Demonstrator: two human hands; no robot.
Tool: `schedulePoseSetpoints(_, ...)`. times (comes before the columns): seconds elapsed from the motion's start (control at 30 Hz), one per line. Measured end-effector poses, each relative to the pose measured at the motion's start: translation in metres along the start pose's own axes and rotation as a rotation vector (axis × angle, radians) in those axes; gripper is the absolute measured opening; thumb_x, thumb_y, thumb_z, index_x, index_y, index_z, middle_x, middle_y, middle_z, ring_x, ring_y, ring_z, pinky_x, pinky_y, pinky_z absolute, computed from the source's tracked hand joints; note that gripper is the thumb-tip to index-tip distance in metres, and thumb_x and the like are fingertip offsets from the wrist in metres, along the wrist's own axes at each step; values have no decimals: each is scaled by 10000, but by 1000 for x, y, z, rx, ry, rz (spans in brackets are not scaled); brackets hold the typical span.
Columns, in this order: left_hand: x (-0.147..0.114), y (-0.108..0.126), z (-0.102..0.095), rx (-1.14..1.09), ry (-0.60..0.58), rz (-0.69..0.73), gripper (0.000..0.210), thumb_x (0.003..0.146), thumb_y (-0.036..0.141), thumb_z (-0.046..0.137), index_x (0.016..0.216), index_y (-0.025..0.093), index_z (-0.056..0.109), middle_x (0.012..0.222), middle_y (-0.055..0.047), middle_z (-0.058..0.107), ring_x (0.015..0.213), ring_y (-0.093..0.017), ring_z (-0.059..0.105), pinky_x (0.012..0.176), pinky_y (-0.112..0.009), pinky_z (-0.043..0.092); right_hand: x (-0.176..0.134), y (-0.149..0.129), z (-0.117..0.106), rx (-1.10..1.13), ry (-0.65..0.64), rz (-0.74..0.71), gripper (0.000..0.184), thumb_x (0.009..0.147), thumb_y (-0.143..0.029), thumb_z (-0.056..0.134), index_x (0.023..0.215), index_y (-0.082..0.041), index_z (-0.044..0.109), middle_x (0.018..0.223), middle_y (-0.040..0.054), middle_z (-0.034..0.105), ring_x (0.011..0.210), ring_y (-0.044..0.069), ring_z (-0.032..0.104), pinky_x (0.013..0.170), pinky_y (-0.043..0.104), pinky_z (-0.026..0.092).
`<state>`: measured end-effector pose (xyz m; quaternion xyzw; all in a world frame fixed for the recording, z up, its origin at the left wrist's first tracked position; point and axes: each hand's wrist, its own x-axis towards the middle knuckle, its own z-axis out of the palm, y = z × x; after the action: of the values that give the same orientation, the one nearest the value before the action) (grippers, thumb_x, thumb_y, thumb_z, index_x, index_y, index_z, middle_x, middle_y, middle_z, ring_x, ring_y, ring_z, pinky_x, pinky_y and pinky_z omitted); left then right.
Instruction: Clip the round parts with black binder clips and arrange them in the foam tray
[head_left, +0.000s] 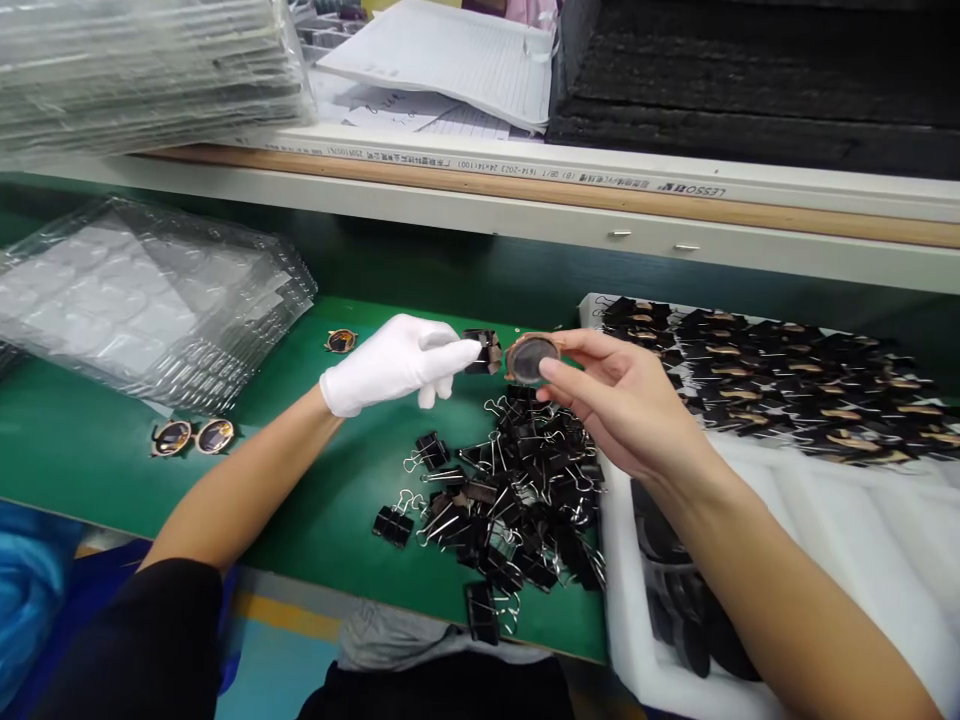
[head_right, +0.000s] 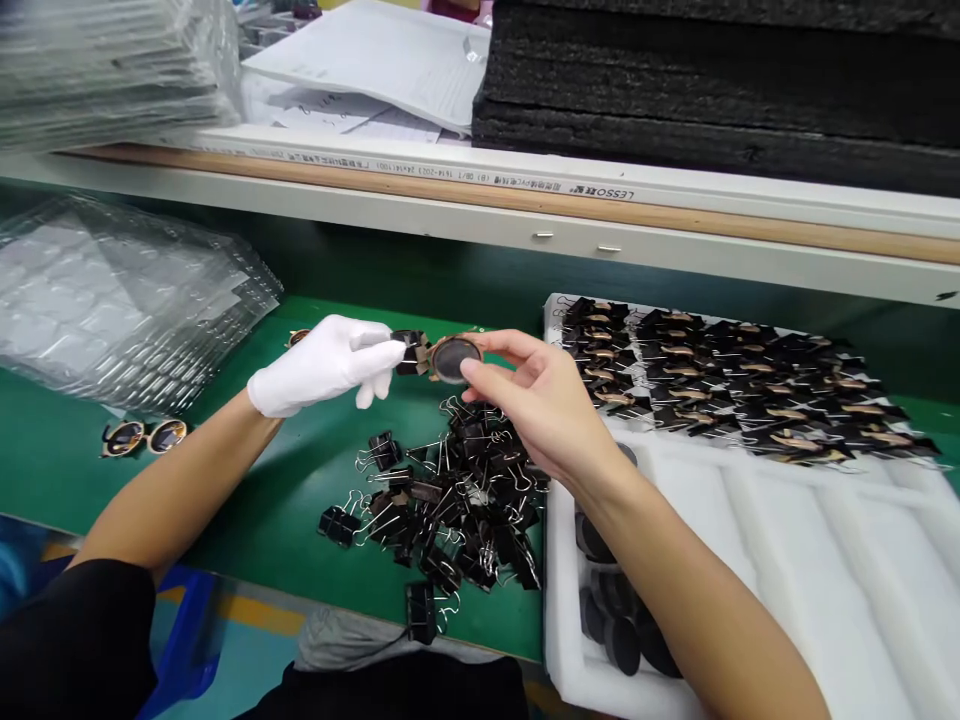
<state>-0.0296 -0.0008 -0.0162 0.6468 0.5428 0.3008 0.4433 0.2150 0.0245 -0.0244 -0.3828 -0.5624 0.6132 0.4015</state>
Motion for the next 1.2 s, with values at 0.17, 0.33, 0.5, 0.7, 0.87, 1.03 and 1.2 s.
schedulePoseSetpoints(0.17,-2,-2,9,2,46,-8,457,889,585,681,723,160,685,590,-3,700,425,-95,600,476,-201,470,6,8,-6,-16,65,-25,390,731,-407,909,998,-189,727,1003,84,771,904,208,732,713,321,650)
schedulePoseSetpoints(0.33,-2,-4,21,56,119,-2,469,856,600,704,676,168,681,514,13,653,368,-96,567,397,-190,418,4,10,-4,-114,44,-60,399,727,-444,902,971,-188,718,956,83,769,858,220,738,748,380,672)
schedulePoseSetpoints(0.5,-1,-6,25,91,145,-2,465,849,601,703,669,172,694,482,24,635,349,-97,564,374,-186,409,5,12,-4,-128,46,-52,402,697,-425,920,959,-185,733,943,78,773,833,215,741,785,388,676)
schedulePoseSetpoints(0.7,-3,-6,25,94,150,-11,462,843,596,708,655,174,697,463,31,623,337,-91,548,368,-183,400,6,16,-6,-132,37,-41,403,708,-428,917,974,-186,736,918,75,778,809,218,752,830,412,678)
schedulePoseSetpoints(0.87,-5,-6,26,125,151,10,439,854,563,703,639,181,693,431,47,589,330,-92,546,368,-183,378,5,16,-7,-192,35,-63,384,731,-437,895,973,-186,736,918,84,779,841,233,762,860,429,673)
schedulePoseSetpoints(1.03,-6,-6,28,170,135,57,445,871,553,685,620,186,675,426,48,580,370,-101,582,417,-192,412,5,17,-7,-196,-47,-56,393,710,-415,915,973,-188,732,941,87,787,844,231,766,871,422,666)
schedulePoseSetpoints(1.2,-7,-5,29,149,127,65,456,868,547,689,600,181,646,443,44,591,370,-93,571,415,-188,411,5,18,-8,-109,-87,-28,381,725,-392,912,990,-192,726,953,87,796,859,234,779,865,402,665)
